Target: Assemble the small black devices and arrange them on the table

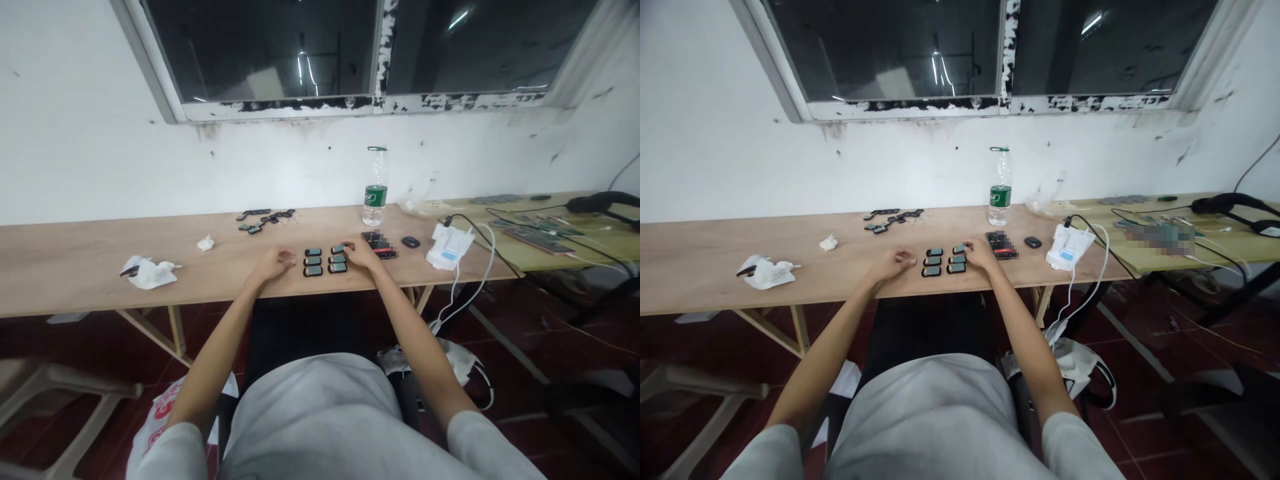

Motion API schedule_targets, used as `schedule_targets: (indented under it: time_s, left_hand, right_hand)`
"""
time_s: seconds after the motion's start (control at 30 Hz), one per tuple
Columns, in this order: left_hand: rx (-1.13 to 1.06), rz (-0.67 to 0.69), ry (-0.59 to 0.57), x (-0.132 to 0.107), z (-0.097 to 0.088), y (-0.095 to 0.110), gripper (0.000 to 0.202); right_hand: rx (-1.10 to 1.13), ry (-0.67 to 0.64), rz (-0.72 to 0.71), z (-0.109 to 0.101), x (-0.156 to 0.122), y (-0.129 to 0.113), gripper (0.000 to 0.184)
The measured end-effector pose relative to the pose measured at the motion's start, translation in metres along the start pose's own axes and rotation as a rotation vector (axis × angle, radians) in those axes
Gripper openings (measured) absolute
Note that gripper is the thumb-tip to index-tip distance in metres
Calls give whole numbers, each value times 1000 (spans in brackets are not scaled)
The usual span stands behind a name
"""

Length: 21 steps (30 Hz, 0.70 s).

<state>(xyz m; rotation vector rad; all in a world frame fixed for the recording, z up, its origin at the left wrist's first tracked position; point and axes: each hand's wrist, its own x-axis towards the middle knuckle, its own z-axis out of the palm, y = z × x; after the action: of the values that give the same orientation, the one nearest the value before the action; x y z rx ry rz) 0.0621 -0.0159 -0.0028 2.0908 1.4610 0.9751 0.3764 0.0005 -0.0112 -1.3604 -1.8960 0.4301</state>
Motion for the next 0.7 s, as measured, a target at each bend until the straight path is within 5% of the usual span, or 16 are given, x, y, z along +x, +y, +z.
schedule_targets:
  time_s: [0.3,0.7]
  left_hand:
    - [38,35,-21,2,3,-7,36]
    - [68,24,-72,2,3,-8,32]
  right_hand:
    - [-73,-124,-43,-4,-3,-7,40]
    - [-41,-37,-207,-2,-6,-17,44]
